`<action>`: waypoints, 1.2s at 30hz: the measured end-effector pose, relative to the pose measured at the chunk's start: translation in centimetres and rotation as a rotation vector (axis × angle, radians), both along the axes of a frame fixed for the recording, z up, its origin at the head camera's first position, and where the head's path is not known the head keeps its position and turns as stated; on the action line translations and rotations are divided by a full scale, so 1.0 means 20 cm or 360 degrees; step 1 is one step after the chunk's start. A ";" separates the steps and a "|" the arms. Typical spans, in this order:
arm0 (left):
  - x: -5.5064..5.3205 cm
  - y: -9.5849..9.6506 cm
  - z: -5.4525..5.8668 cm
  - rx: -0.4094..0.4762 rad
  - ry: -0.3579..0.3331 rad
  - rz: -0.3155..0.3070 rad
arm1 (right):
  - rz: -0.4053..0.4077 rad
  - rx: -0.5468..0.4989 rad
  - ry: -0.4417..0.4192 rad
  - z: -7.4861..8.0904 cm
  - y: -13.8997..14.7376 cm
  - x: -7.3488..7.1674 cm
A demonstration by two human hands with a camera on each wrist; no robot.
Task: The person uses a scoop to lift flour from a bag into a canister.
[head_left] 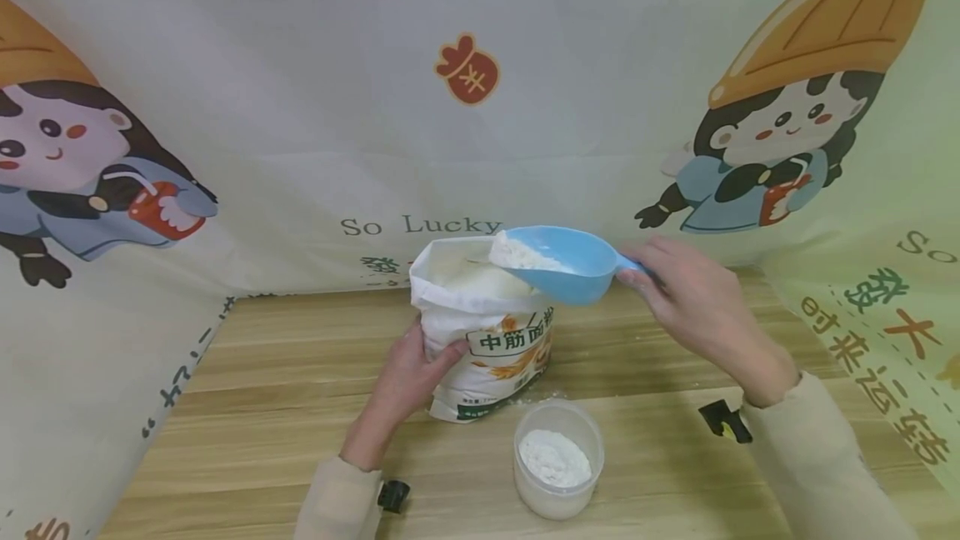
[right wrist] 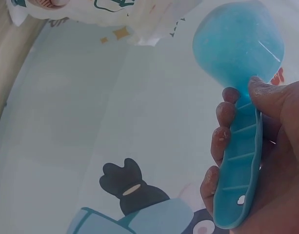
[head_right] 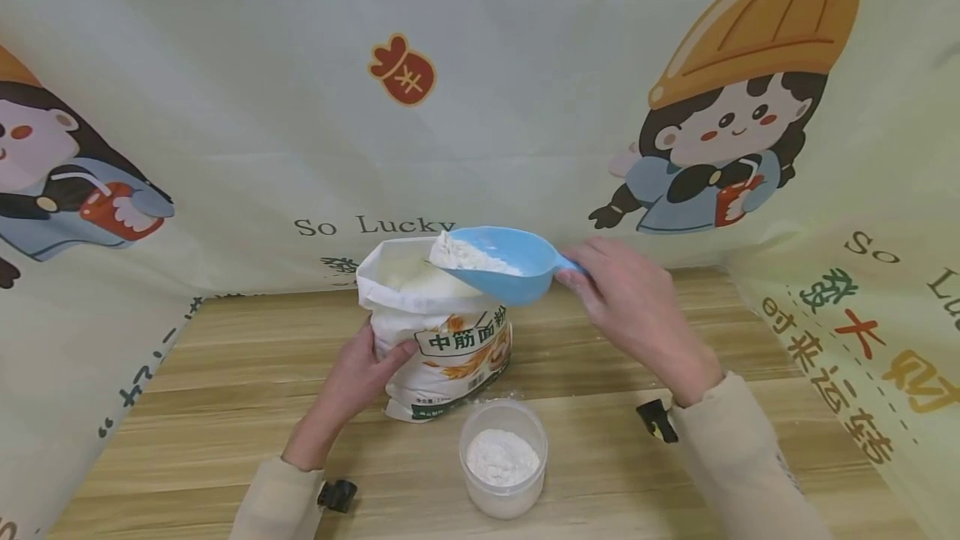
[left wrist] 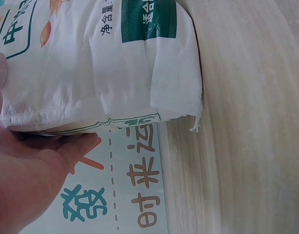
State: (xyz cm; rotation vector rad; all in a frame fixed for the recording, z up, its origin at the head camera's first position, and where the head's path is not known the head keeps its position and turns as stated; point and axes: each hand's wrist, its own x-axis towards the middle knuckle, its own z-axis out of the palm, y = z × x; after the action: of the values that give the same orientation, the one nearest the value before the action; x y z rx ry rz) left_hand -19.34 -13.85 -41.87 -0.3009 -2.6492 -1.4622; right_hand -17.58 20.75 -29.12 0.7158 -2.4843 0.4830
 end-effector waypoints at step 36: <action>-0.01 0.00 0.00 -0.0041 0.0000 0.0005 | 0.0063 -0.0036 0.0101 -0.15 0.21 0.18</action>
State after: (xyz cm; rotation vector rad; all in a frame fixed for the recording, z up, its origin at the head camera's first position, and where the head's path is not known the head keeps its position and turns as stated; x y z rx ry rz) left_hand -19.44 -13.83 -41.88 -0.2986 -2.6690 -1.4280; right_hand -14.04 25.00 -32.12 0.7605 -2.4064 0.4945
